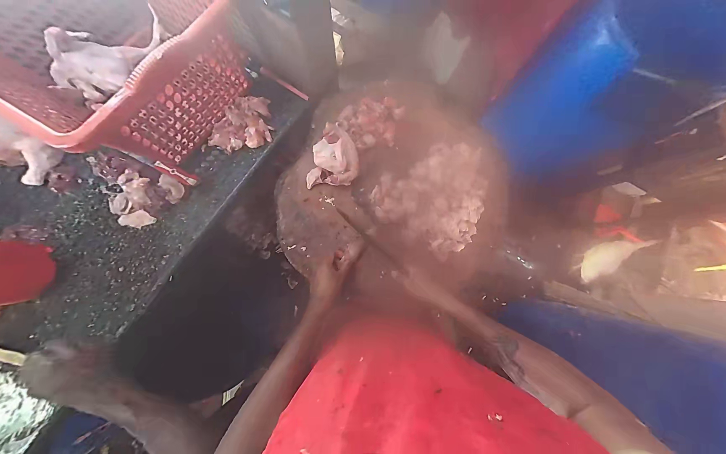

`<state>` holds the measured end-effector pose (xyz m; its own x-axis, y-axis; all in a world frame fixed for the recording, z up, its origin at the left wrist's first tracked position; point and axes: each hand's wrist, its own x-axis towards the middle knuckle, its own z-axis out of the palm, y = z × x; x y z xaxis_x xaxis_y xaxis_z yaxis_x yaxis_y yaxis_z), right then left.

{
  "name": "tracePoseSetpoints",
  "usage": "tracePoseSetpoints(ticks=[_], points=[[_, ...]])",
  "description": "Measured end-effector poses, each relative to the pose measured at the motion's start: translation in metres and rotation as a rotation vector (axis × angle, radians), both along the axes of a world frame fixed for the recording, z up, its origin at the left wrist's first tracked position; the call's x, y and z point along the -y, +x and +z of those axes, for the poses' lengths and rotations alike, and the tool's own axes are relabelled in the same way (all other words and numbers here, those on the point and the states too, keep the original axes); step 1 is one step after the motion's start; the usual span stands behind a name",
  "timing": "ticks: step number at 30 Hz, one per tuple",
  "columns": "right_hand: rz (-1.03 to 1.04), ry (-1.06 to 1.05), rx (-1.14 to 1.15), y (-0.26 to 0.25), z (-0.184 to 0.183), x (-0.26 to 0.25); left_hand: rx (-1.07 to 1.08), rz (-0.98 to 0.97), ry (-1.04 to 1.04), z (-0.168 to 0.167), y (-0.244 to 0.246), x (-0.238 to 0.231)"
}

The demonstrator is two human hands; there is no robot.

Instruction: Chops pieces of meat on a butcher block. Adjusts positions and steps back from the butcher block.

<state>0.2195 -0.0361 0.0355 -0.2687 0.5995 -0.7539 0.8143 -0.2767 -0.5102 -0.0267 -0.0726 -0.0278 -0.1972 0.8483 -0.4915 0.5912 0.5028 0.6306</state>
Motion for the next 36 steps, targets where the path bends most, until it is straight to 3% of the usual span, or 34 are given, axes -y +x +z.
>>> tracePoseSetpoints(ticks=[3,7,9,13,16,19,21,24,26,31,33,36], points=[[-0.006,0.08,-0.018,-0.002,0.019,0.007,-0.005,0.007,0.009,-0.002,-0.002,0.0],[-0.022,0.372,-0.226,-0.023,0.067,0.017,-0.036,0.031,0.057,-0.004,0.003,0.004],[0.017,0.315,-0.208,-0.024,0.054,0.018,-0.05,0.02,0.068,-0.002,0.004,0.003],[0.098,0.033,-0.003,-0.003,-0.01,0.011,-0.06,-0.017,0.045,-0.004,0.002,0.002],[0.032,0.139,-0.078,-0.006,0.028,0.02,0.1,0.023,0.042,0.005,-0.005,0.012],[-0.046,0.343,-0.377,-0.02,0.075,0.029,0.215,0.123,0.057,0.011,-0.018,0.03],[-0.035,0.388,-0.438,-0.025,0.07,0.034,0.214,0.191,0.037,0.017,-0.027,0.042],[0.1,0.087,-0.138,-0.013,0.009,0.03,0.228,0.248,0.01,0.013,-0.043,0.056],[0.126,0.017,-0.05,-0.005,-0.018,0.03,0.238,0.242,0.018,0.019,-0.048,0.06],[0.316,0.089,-0.017,-0.006,0.011,0.041,0.443,0.103,0.009,0.061,-0.033,0.083],[0.349,-0.04,-0.094,-0.006,0.006,0.036,0.54,-0.026,-0.014,0.066,-0.019,0.09],[0.194,-0.237,-0.221,-0.001,-0.023,0.028,0.448,-0.212,0.025,0.052,0.017,0.078]])
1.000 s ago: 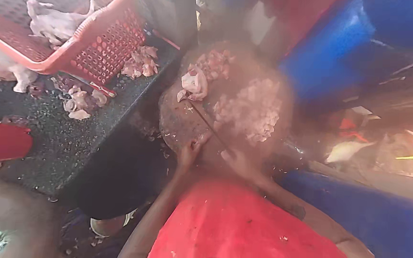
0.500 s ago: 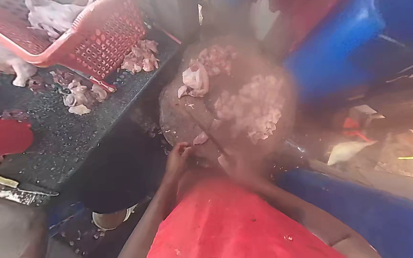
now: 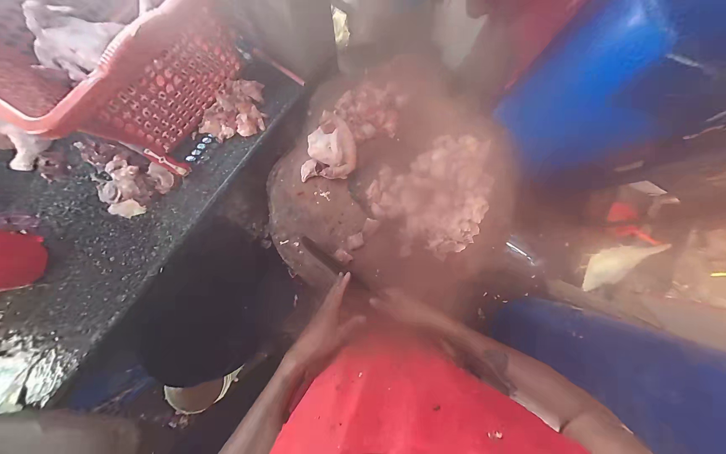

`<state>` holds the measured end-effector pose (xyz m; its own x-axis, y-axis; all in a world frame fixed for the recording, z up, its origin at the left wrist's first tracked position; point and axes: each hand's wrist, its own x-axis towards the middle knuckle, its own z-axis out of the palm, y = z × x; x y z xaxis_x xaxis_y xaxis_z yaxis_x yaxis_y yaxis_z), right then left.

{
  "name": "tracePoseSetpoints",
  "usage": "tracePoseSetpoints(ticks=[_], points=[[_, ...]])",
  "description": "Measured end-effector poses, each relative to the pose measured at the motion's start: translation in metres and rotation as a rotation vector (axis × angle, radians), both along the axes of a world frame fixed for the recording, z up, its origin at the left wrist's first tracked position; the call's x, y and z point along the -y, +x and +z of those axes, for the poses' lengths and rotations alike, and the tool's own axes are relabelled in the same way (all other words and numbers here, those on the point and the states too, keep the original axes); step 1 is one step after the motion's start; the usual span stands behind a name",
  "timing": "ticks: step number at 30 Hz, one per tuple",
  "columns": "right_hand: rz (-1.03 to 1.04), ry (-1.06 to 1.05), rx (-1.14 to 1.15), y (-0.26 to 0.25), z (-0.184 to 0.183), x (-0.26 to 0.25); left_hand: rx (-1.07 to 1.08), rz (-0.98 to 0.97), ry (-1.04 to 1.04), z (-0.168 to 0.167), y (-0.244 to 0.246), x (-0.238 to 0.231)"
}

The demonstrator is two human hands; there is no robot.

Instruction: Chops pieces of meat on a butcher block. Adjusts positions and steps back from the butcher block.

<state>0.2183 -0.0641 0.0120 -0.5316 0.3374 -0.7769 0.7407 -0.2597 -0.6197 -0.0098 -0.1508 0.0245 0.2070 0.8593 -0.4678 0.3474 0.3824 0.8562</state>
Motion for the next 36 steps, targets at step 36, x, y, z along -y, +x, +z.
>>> tracePoseSetpoints(ticks=[36], points=[[-0.48,0.189,-0.083,0.137,-0.008,-0.002,-0.443,-0.065,0.246,0.144,-0.035,-0.139]])
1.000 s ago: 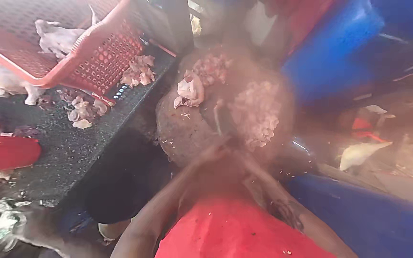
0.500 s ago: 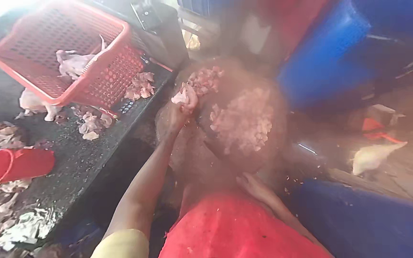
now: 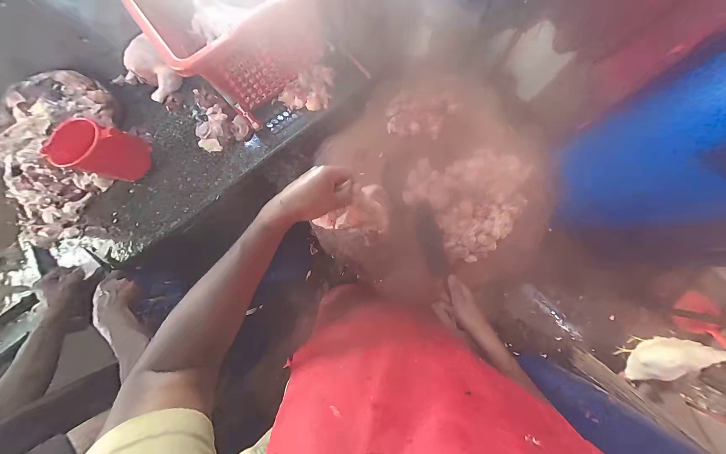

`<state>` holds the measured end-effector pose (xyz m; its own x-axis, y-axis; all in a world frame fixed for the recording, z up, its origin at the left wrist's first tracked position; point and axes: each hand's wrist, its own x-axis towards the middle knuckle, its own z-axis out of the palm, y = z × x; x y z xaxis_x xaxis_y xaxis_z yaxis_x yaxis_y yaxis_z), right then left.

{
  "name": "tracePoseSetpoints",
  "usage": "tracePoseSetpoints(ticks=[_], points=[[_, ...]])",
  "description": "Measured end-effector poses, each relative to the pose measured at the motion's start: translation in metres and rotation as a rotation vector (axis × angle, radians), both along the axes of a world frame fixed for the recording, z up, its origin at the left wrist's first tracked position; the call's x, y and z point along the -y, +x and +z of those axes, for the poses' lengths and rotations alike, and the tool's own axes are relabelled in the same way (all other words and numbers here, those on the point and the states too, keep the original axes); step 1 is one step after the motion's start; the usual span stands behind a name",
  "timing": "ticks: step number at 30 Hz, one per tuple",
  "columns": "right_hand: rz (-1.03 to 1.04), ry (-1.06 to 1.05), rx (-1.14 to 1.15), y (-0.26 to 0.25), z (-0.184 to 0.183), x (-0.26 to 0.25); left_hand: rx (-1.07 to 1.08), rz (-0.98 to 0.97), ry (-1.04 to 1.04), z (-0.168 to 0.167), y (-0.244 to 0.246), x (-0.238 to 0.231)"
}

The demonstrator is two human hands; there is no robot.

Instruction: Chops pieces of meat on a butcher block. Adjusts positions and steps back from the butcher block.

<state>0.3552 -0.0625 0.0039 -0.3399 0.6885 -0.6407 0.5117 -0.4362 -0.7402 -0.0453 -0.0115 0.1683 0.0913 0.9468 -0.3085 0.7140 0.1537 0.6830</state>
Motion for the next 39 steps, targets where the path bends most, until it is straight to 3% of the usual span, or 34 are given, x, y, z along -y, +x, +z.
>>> tracePoseSetpoints(ticks=[4,6,10,12,17,21,25,29,32,33,36,39], points=[[0.027,0.181,-0.061,-0.04,0.019,-0.007,-0.078,0.055,0.08,-0.084,0.003,0.016],[0.019,0.275,-0.147,-0.072,0.031,-0.02,-0.12,0.067,0.082,-0.107,0.005,0.013],[0.115,0.315,-0.102,-0.13,0.058,-0.032,-0.026,0.151,0.115,-0.095,0.012,0.019],[0.227,0.323,0.021,-0.143,0.041,-0.034,0.004,0.192,0.12,-0.096,0.011,0.018],[0.39,0.443,0.384,-0.109,0.036,-0.02,0.16,0.299,0.145,-0.116,-0.002,0.024],[0.395,0.211,0.496,-0.08,0.029,-0.012,0.163,0.278,0.101,-0.133,-0.029,0.024],[0.285,0.221,0.396,-0.105,0.063,-0.004,0.095,0.116,0.12,-0.139,-0.053,0.029],[0.138,0.601,0.093,-0.171,0.111,-0.002,0.114,0.028,0.168,-0.144,-0.06,0.028],[0.225,0.81,-0.005,-0.191,0.102,-0.018,0.118,-0.029,0.181,-0.143,-0.063,0.028],[0.317,0.785,0.1,-0.184,0.09,-0.027,0.123,-0.044,0.179,-0.141,-0.064,0.03],[0.518,0.311,0.588,-0.163,0.063,-0.053,0.186,-0.026,0.143,-0.126,-0.082,0.033],[0.512,0.208,0.728,-0.176,0.062,-0.041,0.32,0.177,0.233,-0.087,-0.126,0.039]])
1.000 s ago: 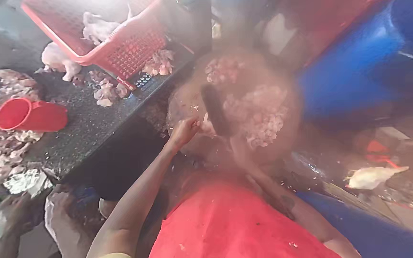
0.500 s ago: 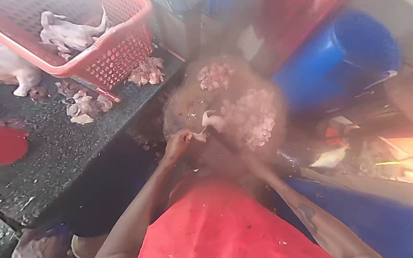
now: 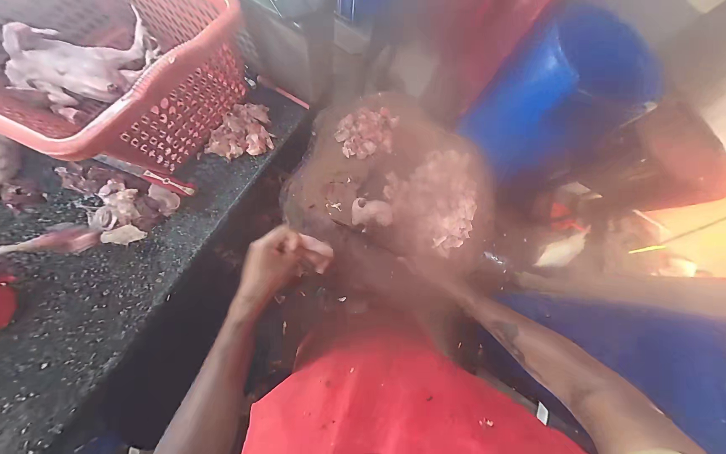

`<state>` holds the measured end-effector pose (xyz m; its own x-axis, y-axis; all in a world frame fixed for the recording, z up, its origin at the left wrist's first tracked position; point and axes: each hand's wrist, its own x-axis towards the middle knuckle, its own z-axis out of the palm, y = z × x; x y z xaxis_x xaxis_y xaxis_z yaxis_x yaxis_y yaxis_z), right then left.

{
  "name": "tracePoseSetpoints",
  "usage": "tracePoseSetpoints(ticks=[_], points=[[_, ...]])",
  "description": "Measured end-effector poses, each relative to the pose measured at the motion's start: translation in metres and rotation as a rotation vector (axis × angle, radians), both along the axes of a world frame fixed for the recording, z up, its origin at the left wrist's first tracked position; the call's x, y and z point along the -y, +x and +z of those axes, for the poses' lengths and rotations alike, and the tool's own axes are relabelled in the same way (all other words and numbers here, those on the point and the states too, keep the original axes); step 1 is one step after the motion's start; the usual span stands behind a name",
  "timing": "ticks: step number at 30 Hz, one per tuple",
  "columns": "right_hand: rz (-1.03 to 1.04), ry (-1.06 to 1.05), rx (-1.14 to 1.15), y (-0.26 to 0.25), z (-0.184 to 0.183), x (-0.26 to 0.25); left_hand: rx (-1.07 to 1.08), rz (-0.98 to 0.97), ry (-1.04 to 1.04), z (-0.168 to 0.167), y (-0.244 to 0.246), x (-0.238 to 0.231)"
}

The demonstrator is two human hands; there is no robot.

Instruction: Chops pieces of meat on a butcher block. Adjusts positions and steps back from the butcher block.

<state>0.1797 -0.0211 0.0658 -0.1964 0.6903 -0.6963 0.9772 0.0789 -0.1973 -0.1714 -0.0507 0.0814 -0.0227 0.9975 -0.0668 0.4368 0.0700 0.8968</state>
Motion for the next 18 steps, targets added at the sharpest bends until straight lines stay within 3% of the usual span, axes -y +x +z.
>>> tracePoseSetpoints(ticks=[3,7,9,11,13,15,16,18], points=[[-0.11,0.058,-0.111,-0.002,-0.02,0.017,-0.082,0.085,0.173,0.029,-0.021,-0.029],[-0.069,0.084,-0.163,0.001,-0.028,0.028,-0.282,0.028,0.337,0.023,0.014,-0.089],[-0.03,-0.04,-0.173,0.009,-0.016,0.034,-0.367,-0.073,0.287,0.01,0.035,-0.113],[0.021,-0.101,-0.242,0.025,-0.027,0.045,-0.472,-0.193,0.146,-0.011,0.057,-0.127],[0.084,-0.078,-0.307,0.039,-0.042,0.052,-0.578,-0.347,-0.071,-0.05,0.078,-0.14],[0.147,-0.07,-0.346,0.05,-0.046,0.049,-0.69,-0.368,-0.168,-0.089,0.106,-0.147],[0.172,-0.075,-0.364,0.053,-0.046,0.045,-0.73,-0.327,-0.154,-0.096,0.118,-0.149],[0.184,-0.137,-0.419,0.057,-0.045,0.035,-0.789,-0.289,-0.1,-0.079,0.143,-0.15]])
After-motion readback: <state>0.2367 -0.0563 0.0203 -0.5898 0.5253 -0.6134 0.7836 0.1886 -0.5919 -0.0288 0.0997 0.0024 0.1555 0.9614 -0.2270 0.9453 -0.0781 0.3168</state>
